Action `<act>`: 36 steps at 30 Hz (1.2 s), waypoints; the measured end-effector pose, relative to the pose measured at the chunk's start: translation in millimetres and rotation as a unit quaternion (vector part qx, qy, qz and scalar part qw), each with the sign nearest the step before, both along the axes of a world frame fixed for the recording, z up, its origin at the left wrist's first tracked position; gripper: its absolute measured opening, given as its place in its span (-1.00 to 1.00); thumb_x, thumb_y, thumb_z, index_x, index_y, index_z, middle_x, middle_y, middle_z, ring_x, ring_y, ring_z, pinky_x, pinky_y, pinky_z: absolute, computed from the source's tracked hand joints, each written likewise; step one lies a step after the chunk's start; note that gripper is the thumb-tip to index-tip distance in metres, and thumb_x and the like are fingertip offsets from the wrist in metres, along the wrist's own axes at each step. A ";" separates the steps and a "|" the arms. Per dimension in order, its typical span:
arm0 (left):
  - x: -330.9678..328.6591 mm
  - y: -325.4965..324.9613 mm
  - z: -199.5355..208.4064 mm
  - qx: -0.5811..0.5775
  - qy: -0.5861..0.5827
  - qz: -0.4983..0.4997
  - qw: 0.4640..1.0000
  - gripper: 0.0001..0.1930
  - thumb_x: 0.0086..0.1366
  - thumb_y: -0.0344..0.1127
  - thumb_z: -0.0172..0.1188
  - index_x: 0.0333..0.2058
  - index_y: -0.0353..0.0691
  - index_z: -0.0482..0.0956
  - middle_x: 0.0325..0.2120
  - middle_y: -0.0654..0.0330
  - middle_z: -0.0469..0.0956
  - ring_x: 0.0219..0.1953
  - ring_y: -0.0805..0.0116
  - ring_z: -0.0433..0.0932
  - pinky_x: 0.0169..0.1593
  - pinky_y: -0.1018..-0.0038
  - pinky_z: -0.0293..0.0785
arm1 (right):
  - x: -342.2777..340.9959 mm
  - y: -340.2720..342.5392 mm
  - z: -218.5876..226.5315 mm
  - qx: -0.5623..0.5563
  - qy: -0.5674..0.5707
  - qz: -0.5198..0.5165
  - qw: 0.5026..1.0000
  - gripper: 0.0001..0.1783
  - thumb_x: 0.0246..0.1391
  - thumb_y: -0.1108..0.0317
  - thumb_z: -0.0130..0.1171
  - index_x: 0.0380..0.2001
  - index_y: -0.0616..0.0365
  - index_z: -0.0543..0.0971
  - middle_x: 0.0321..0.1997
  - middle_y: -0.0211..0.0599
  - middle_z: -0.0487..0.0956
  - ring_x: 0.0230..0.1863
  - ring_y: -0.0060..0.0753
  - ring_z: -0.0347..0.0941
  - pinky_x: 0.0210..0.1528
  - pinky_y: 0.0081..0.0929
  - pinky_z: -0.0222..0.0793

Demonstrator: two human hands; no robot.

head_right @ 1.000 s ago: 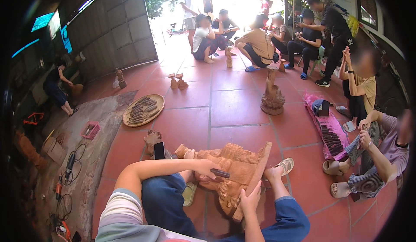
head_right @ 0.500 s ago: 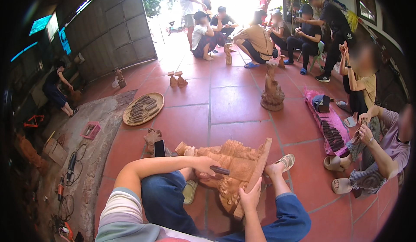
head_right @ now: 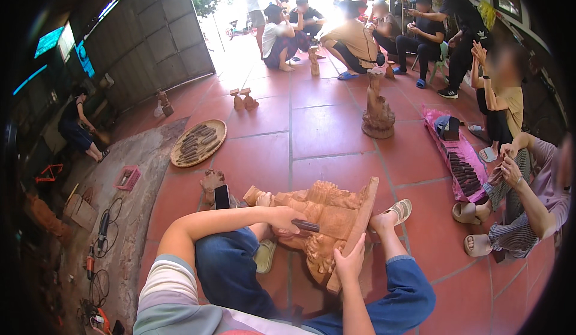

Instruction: The person sits on the floor and carves a large piece of wood using a chisel and mallet. They repeatedly strike the chisel to shape the wood, occasionally adjusting their grip and the wood's position.

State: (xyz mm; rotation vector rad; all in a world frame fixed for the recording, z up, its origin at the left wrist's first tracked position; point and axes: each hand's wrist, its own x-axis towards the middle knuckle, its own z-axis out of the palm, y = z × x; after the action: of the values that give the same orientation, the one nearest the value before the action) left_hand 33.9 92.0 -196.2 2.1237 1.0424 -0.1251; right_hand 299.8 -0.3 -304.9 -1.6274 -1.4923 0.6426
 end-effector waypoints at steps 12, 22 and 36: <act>0.0 1.5 -7.8 0.010 -0.009 -0.003 1.000 -0.57 0.12 -0.23 0.23 0.00 -0.13 0.47 -0.20 0.00 0.57 -0.09 0.05 0.52 -0.01 0.25 0.39 | 0.3 0.5 -0.3 -0.014 0.001 -0.003 1.000 0.15 -0.24 0.29 0.36 0.35 0.17 -0.11 0.30 0.19 0.16 0.30 0.16 0.12 0.29 -0.17 0.10; -3.5 2.8 -12.9 -0.007 -0.013 0.005 1.000 -0.55 0.11 -0.18 0.27 0.00 -0.09 0.49 -0.20 0.01 0.57 -0.09 0.04 0.51 -0.01 0.23 0.37 | -0.6 0.2 1.7 0.001 0.005 0.004 1.000 0.14 -0.24 0.34 0.36 0.35 0.18 -0.11 0.31 0.18 0.16 0.31 0.15 0.10 0.31 -0.18 0.07; 2.1 0.0 -6.5 -0.003 0.009 -0.008 1.000 -0.59 0.13 -0.20 0.22 -0.03 -0.12 0.47 -0.21 -0.01 0.57 -0.09 0.00 0.51 -0.02 0.23 0.37 | 0.8 0.4 1.5 -0.007 0.009 0.005 1.000 0.13 -0.24 0.34 0.35 0.35 0.19 -0.10 0.31 0.18 0.15 0.31 0.16 0.10 0.31 -0.17 0.06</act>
State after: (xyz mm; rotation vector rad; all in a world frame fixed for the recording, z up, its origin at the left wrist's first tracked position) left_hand 36.0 92.0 -202.7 2.1290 1.0343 -0.1549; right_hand 300.6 0.1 -303.3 -1.6213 -1.4872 0.6733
